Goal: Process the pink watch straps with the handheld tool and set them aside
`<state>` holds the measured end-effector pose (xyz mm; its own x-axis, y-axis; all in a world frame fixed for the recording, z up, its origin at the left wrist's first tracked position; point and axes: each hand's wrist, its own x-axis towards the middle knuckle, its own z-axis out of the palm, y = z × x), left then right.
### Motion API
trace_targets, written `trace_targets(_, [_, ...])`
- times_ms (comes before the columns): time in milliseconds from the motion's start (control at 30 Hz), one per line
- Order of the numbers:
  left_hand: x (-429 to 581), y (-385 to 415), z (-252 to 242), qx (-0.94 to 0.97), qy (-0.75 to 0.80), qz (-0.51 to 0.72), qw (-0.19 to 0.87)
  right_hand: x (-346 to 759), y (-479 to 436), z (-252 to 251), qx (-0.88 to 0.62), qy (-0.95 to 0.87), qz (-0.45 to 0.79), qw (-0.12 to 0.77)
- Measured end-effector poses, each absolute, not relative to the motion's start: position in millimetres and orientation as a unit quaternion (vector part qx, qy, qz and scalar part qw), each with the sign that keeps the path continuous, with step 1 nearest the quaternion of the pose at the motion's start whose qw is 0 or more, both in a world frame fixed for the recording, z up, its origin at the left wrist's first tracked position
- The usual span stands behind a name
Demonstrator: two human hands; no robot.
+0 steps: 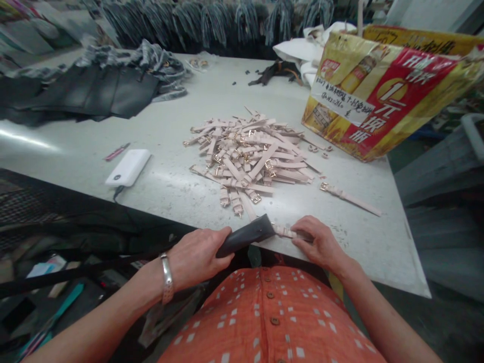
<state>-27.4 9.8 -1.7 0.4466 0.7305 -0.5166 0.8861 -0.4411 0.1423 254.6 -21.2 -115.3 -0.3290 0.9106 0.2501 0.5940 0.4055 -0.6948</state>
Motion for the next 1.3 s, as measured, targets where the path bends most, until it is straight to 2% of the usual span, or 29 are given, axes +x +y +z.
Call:
trace_targets(267, [-14.2, 16.3, -5.6, 0.826, 0.486, -0.177, 0.225, 254.9, -21.1, -116.4, -0.481, -0.771, 0.247, 0.338])
trace_targets(433, [-14.6, 12.4, 4.5, 0.820, 0.515, -0.173, 0.180, 253.9, -21.7, -115.8, -0.485, -0.770, 0.239, 0.338])
trace_targets(733, [10.4, 4.4, 17.9, 0.869, 0.413, -0.228, 0.151, 253.8, -22.8, -112.8, -0.496, -0.771, 0.246, 0.315])
trace_targets(1300, [18.2, 14.7, 18.9, 0.879, 0.386, -0.250, 0.125, 258.1, -25.1, -114.5, -0.517, -0.735, 0.299, 0.323])
